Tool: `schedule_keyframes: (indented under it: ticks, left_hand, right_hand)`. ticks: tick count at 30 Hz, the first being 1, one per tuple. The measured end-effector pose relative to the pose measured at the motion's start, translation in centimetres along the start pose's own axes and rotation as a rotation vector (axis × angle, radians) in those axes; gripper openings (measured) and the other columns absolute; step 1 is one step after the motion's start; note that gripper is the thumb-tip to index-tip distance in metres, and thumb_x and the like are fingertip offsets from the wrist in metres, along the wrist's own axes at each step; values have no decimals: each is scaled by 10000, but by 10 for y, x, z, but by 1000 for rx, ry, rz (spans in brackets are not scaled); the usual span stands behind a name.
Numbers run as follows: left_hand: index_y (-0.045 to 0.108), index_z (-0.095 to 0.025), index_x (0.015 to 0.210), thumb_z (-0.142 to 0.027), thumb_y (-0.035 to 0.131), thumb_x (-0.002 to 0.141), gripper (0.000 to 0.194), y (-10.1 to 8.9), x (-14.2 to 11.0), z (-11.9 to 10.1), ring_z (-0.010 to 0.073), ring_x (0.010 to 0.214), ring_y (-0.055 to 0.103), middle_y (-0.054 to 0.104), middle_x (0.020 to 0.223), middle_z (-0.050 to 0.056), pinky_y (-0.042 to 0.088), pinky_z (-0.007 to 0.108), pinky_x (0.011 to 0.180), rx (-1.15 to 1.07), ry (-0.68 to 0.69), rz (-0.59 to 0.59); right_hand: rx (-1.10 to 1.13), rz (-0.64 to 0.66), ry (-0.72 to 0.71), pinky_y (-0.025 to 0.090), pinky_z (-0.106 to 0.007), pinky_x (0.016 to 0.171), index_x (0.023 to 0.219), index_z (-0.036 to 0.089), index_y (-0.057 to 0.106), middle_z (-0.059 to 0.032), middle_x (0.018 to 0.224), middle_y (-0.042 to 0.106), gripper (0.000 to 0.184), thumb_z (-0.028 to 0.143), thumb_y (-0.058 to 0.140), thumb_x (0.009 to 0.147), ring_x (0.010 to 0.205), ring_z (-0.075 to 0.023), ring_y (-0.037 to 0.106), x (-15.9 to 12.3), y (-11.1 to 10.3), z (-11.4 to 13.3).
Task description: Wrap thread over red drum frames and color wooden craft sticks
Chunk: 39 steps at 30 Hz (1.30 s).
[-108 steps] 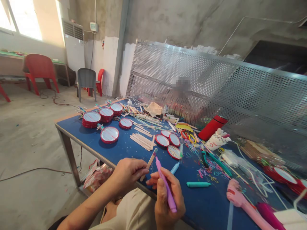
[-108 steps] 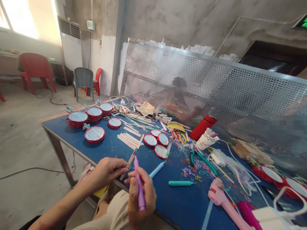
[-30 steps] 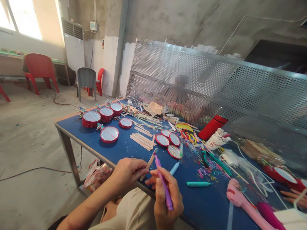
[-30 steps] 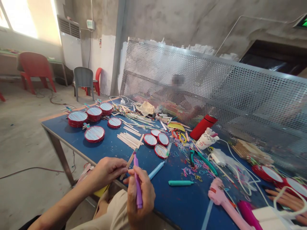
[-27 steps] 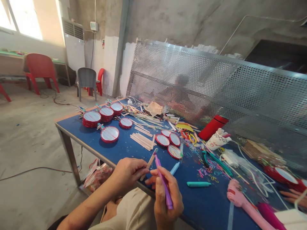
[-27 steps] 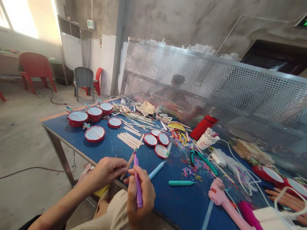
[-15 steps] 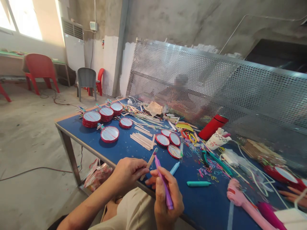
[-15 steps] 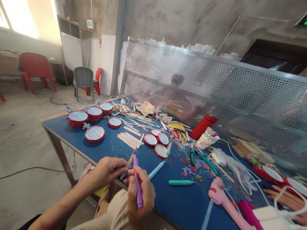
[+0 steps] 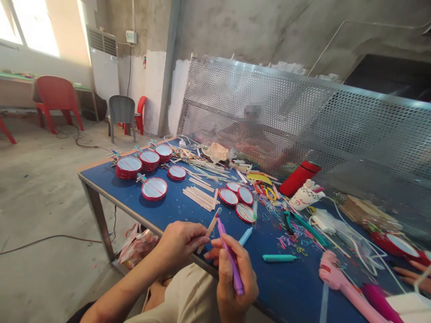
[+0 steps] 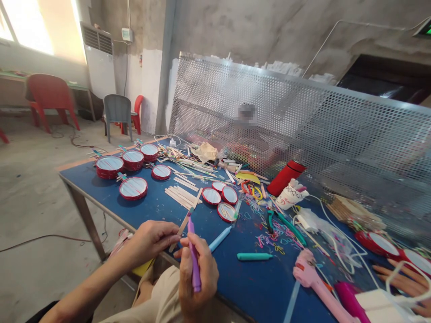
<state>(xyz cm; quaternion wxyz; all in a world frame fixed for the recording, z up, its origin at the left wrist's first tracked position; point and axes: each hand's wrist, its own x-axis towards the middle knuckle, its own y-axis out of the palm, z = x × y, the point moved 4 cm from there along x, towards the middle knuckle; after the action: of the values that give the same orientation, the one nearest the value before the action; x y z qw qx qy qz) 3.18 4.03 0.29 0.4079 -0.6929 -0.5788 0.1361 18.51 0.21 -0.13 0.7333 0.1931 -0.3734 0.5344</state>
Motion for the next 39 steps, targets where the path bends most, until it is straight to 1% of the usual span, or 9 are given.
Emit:
schedule_keyframes:
  ticks: [2,5,7,12,14,21,31,37,39]
  left_hand:
    - [722,-202,820,-252,558,941,209,0,0,1,128,647,619,724,723,-7,364,201,587,-8,-4,-5]
    - [721,-201,812,-273,566,944,216,0,0,0,127,643,616,722,713,-7,362,199,582,-11,-6,-2]
    - [714,-198,798,-270,560,947,226,-1,0,0,127,646,618,721,711,-7,360,199,581,-9,-2,2]
    - [726,-199,846,-258,554,946,207,0,0,0,130,664,630,735,740,-1,370,200,596,2,4,3]
    - [734,-204,866,-259,550,945,207,0,0,0,130,670,632,741,751,0,381,200,606,3,3,-8]
    - [740,-201,851,-260,557,948,216,0,0,-1,128,664,633,742,745,0,373,196,600,8,-3,7]
    - [740,-197,866,-238,561,947,201,-2,-1,-2,136,688,650,748,773,6,376,201,617,18,-12,6]
    - [739,-184,856,-254,569,951,207,-2,0,-3,139,671,640,742,754,11,361,209,604,28,-9,9]
    - [742,-182,864,-252,569,952,207,-1,0,-2,138,667,638,740,753,11,360,209,604,22,-9,13]
  right_hand:
    - [12,-29,23,554,-234,533,1113,188,675,-27,858,740,193,232,563,962,555,-124,685,0,0,0]
    - [58,-121,68,545,-224,519,1102,196,679,-9,838,723,182,231,563,967,540,-111,670,-1,-1,-1]
    - [77,-141,67,542,-220,517,1101,199,683,-3,832,719,180,229,568,965,541,-108,669,-2,-1,0]
    - [42,-48,29,549,-228,532,1105,199,689,-12,842,730,189,235,572,961,554,-116,680,-1,0,1]
    - [18,-30,20,555,-233,547,1105,198,690,-18,851,734,192,243,572,962,565,-121,688,-1,0,1]
    - [58,-101,46,552,-235,534,1105,194,680,-10,828,714,181,222,564,968,545,-116,672,-3,-2,-1]
    - [3,-14,10,563,-233,571,1104,199,693,-14,849,737,195,233,572,955,579,-121,696,-1,-1,2]
    - [69,-94,53,533,-219,515,1100,202,680,1,831,718,177,226,567,965,539,-106,669,-1,0,2]
    - [78,-79,45,537,-216,519,1107,203,678,1,839,718,183,218,565,965,551,-105,675,-1,0,2]
